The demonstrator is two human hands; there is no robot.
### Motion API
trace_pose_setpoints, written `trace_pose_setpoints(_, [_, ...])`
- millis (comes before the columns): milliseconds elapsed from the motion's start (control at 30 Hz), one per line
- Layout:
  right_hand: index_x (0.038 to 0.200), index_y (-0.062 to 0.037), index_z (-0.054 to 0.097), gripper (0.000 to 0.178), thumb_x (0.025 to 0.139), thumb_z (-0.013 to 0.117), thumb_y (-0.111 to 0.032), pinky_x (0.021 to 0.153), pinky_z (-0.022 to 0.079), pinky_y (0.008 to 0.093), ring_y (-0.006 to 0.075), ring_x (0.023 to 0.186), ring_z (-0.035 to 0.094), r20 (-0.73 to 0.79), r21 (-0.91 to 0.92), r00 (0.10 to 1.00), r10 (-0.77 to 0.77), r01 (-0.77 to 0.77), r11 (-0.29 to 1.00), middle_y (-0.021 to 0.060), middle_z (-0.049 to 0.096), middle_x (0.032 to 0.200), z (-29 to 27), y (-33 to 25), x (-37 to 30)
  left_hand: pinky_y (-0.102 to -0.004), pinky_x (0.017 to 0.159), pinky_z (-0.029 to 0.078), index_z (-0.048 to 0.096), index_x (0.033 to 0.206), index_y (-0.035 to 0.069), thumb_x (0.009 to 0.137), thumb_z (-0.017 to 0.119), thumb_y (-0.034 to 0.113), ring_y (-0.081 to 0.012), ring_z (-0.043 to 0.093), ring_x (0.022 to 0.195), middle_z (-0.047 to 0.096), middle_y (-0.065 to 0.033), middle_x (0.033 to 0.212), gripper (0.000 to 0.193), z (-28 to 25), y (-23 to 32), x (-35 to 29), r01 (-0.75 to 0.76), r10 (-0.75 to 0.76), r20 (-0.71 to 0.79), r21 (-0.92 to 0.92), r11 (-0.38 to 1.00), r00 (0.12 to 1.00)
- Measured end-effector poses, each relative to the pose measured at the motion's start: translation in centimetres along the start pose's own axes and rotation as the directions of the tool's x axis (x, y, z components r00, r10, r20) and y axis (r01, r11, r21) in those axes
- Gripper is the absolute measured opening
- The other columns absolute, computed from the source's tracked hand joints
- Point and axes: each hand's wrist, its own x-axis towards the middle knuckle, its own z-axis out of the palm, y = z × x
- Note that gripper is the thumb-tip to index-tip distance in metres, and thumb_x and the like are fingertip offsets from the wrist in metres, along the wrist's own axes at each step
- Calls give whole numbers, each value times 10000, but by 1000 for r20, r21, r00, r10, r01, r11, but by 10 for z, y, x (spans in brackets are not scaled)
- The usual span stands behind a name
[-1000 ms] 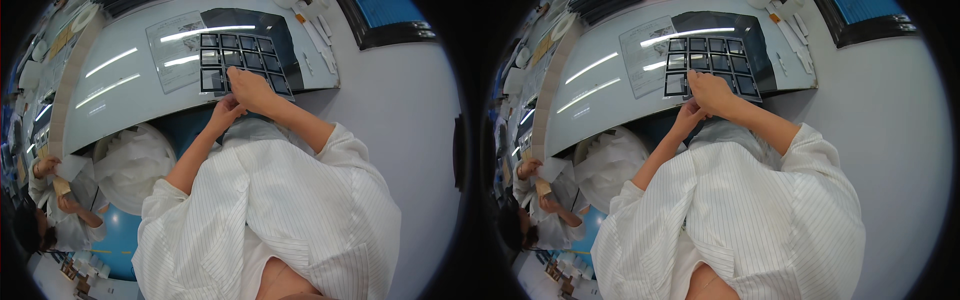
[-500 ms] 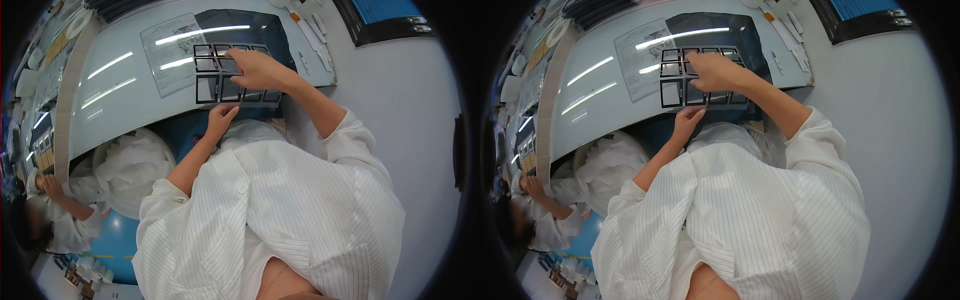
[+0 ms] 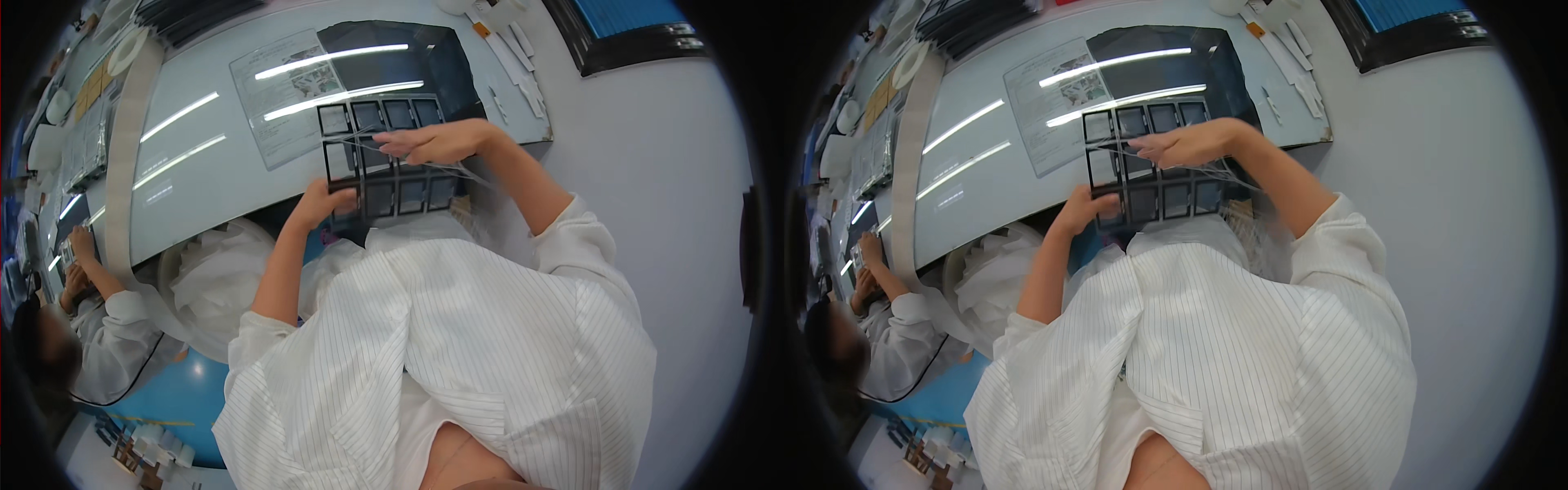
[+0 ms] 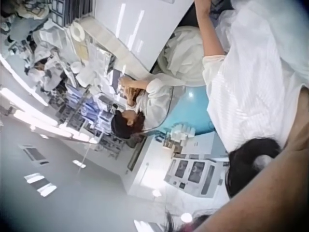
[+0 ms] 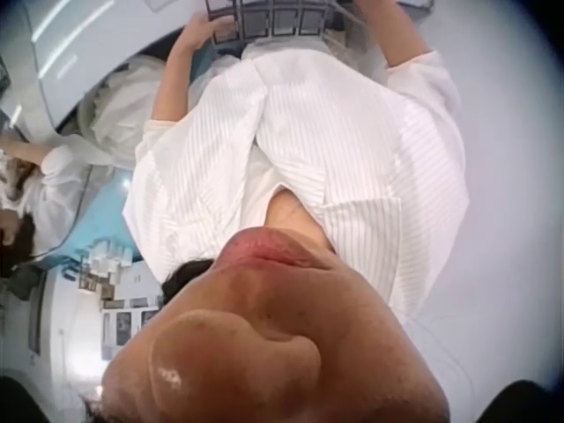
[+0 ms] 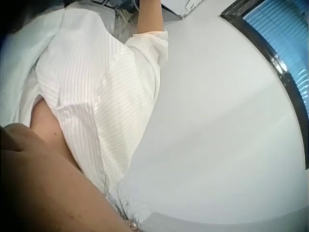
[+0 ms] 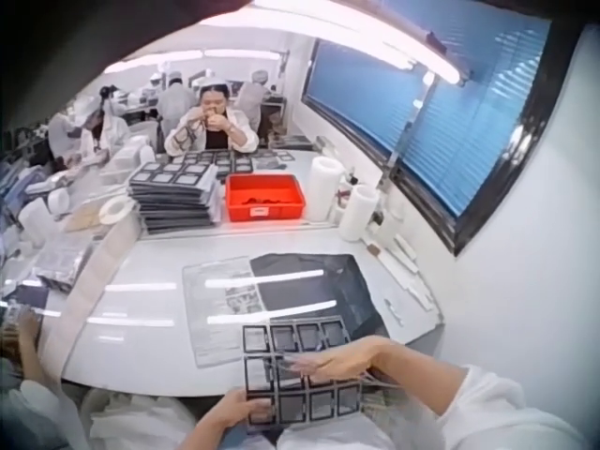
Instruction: Placing small rectangular components or plates into a multi-slot grid tray at a workstation.
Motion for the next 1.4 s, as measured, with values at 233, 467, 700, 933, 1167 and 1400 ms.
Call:
trace_pose_setpoints(233, [1473,-115,224,595,916,433,-130,1086,294,379,286,1322,366,150,88,989,7,-20,996,161,360,1445,-8,-23,-15,-231,655,470,609,1024,0,887,618,212,-99,570,735,625,-25,856,252,-3,21,13,33,-46,-151,-90,995,987])
trace_pose_setpoints(467, [1464,-23,151,674,911,486,-212,914,492,437,339,1211,497,-343,591,925,-161,346,729,244,362,1411,-89,51,-167,-234,628,473,617,975,-47,913,581,192,-75,562,710,633,-39,809,249,-24,69,-59,-70,63,42,201,977,997])
trace_pose_setpoints(700, [1451,-109,263,623,896,524,-217,801,555,457,310,1176,521,-499,763,711,496,88,641,175,395,1402,-9,163,-335,-234,569,512,620,1040,-53,897,571,133,-124,627,630,672,-114,823,240,-54,130,-145,-19,54,-160,214,977,986])
trace_pose_setpoints(933, [1348,30,366,476,884,334,-70,1017,396,351,312,1209,487,-659,242,318,681,-768,593,253,399,1370,222,320,-225,-267,548,555,547,1140,-85,888,569,98,-187,667,663,673,-170,861,311,-32,169,-151,-126,205,-260,289,949,944])
trace_pose_setpoints(1167, [1335,-15,416,743,733,722,-324,1025,353,402,350,1221,445,-570,118,231,788,-927,357,229,425,1354,359,264,-75,-254,540,562,503,1192,-78,907,559,108,-212,683,651,676,-195,876,345,-9,194,-137,-128,197,-188,325,937,962])
trace_pose_setpoints(1400, [975,-6,638,143,871,579,-84,682,509,296,156,749,646,-934,347,120,337,77,935,97,670,831,179,204,-64,-265,542,567,500,1177,-85,891,571,99,-213,683,641,672,-221,871,348,9,213,-128,-152,194,-79,366,918,978])
